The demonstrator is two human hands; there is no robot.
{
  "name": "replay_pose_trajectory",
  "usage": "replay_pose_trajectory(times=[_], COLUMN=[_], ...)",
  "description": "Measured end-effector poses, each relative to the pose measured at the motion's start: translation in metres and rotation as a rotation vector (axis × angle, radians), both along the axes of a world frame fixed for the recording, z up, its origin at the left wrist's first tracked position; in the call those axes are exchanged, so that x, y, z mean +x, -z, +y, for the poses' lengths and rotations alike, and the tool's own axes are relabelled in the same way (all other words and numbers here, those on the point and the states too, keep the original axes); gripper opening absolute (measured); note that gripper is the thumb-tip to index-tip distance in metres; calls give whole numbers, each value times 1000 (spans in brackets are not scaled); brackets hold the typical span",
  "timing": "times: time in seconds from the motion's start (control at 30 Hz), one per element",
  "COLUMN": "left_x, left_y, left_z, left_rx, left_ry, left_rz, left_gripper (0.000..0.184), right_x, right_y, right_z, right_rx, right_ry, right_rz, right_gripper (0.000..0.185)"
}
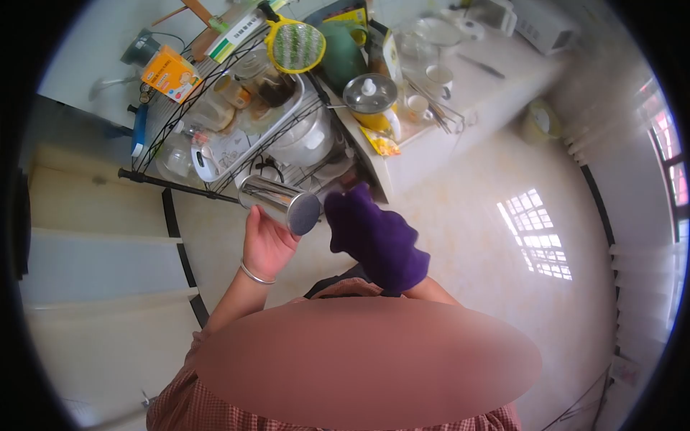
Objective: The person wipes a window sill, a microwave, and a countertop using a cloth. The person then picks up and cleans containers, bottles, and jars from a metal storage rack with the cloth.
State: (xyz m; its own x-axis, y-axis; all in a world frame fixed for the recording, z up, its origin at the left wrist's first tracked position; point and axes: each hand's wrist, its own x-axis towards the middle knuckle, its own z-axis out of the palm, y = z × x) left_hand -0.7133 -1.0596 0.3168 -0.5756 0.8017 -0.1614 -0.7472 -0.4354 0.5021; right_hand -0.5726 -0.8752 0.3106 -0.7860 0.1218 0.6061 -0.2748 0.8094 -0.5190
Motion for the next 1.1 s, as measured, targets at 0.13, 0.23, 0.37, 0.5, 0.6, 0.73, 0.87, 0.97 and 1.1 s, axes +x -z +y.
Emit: replay_pose_trajectory(times=[0.13,0.23,0.37,0.5,0.6,0.73,0.87,0.97,1.1], left_x=[25,55,84,88,76,65,82,88,87], left_y=[1,13,6,-13,-19,-31,-24,-26,-26], left_z=[-1,4,18,24,22,31,32,29,26], left_rx=[-81,-286,-381,-416,-499,-687,-805,-683,-464], left_ry=[57,32,-52,58,173,26,40,250,334], left_rz=[208,532,775,953,1319,1777,1877,1810,1857], left_gripper=[49,53,50,53,60,65,62,63,62], right_x=[15,31,37,38,39,41,43,43,45], right_y=[-15,-27,-33,-9,8,-5,-10,-24,51], right_z=[-17,-30,-27,-11,-3,0,-26,-15,-13], right_rx=[-124,-142,-172,-645,-508,-208,-380,-343,-161], right_ry=[198,385,507,380,290,208,259,200,132], right_rz=[-49,-112,-201,-371,-463,-233,-313,-573,-546], right_gripper=[32,33,35,33,23,29,34,27,17])
